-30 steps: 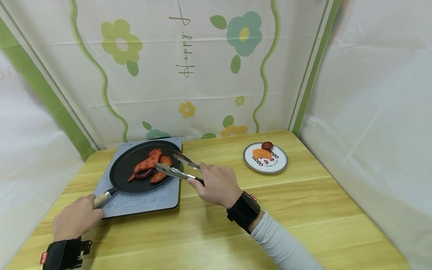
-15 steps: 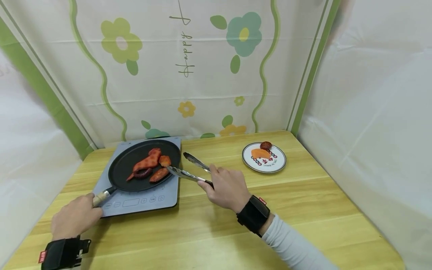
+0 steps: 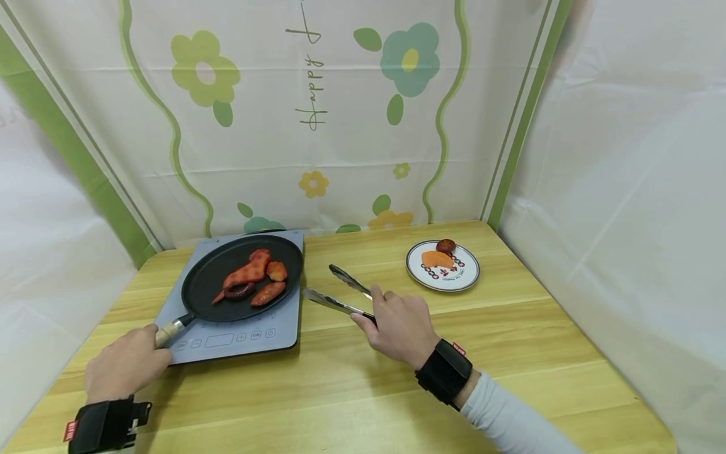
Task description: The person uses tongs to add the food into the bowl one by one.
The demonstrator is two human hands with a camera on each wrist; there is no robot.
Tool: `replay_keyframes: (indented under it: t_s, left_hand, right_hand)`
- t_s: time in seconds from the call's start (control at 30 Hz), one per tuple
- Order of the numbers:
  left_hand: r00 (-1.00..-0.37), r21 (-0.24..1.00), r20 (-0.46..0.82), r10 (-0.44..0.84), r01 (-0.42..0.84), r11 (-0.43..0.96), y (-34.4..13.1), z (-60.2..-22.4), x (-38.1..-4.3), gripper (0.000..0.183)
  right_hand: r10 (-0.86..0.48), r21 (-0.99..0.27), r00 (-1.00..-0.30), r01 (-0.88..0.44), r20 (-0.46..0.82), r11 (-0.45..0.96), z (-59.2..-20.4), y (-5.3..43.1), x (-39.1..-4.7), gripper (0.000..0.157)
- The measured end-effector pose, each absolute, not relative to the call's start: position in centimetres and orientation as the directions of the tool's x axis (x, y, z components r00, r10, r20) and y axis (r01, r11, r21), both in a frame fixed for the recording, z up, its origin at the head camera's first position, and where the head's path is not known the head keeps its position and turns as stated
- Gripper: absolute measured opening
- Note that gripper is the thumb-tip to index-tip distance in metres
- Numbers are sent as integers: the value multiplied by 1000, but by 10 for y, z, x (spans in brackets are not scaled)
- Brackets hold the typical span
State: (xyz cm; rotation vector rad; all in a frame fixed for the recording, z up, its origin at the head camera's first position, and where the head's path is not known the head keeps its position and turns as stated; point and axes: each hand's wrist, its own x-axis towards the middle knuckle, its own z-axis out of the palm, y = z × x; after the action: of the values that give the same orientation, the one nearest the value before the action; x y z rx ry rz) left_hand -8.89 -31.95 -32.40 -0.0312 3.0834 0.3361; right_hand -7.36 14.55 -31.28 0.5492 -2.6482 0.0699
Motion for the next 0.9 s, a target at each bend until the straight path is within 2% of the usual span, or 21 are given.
replay_keyframes:
  t_s: [0.6, 0.9]
  left_hand:
    - [-999, 214, -34, -13, -20, 977, -317, -324, -90, 10]
    - [-999, 214, -35, -20, -27, 976, -316, -322, -89, 11]
  right_hand:
    - [-246, -30, -909, -271, 336, 962, -328, 192, -59, 61]
    - [-189, -22, -940, -203, 283, 979, -332, 221, -57, 65]
